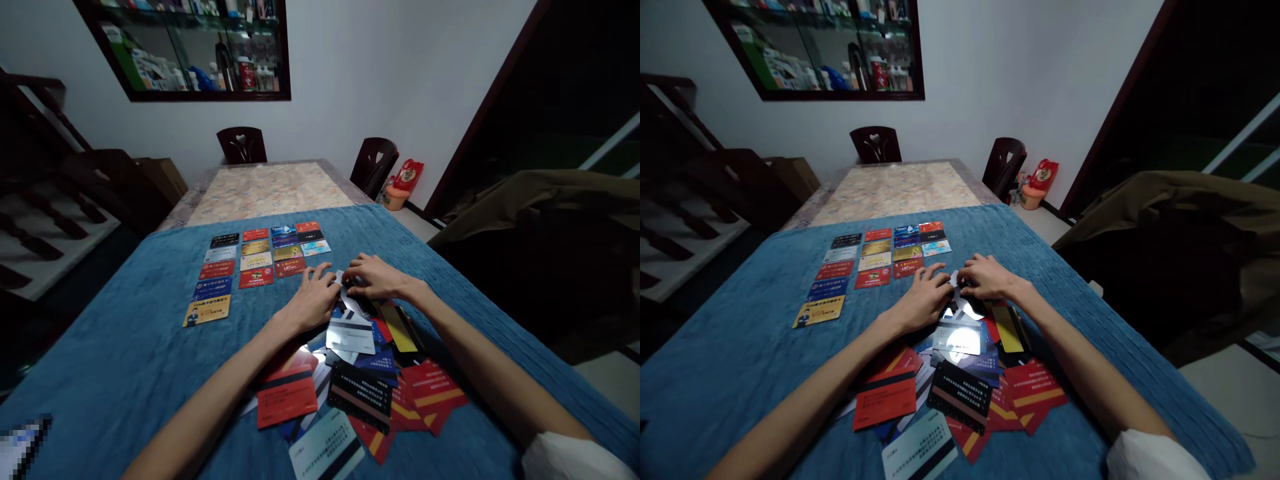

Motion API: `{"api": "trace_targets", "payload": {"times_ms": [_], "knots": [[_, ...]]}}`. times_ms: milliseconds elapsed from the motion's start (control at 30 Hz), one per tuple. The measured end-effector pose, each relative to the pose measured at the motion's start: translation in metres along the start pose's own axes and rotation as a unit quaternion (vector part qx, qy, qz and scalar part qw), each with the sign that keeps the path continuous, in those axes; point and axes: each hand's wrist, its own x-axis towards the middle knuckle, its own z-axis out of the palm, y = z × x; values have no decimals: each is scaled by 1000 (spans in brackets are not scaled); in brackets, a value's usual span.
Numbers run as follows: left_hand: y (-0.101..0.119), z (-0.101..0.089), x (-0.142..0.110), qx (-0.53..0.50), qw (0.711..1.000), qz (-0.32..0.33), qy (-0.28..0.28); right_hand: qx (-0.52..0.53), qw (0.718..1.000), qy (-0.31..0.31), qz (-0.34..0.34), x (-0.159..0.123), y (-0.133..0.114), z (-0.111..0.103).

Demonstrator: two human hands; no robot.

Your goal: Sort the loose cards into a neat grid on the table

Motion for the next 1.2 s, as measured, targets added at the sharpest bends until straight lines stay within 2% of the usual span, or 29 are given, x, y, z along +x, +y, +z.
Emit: {"api": "trace_targets", "payload": {"times_ms": [367,500,600,733,933,1033,1200], "knots": [[-4,2,0,-7,1000,-2,5,28,1000,7,-7,1,8,5],[-2,2,0,-7,1000,-2,11,66,997,41,-24,1,22,5],[-1,0,0,-9,1000,-3,17,122,990,70,-8,-2,29,3],[1,-2,1,-23,999,-16,38,247,965,81,18,-5,34,-3],[4,-11,2,-52,993,-70,84,411,906,99,36,-3,29,-1],[5,-18,1,-54,989,-102,88,430,892,132,44,3,22,6],[5,-22,0,-40,989,-135,40,429,883,178,66,14,12,22]]}}
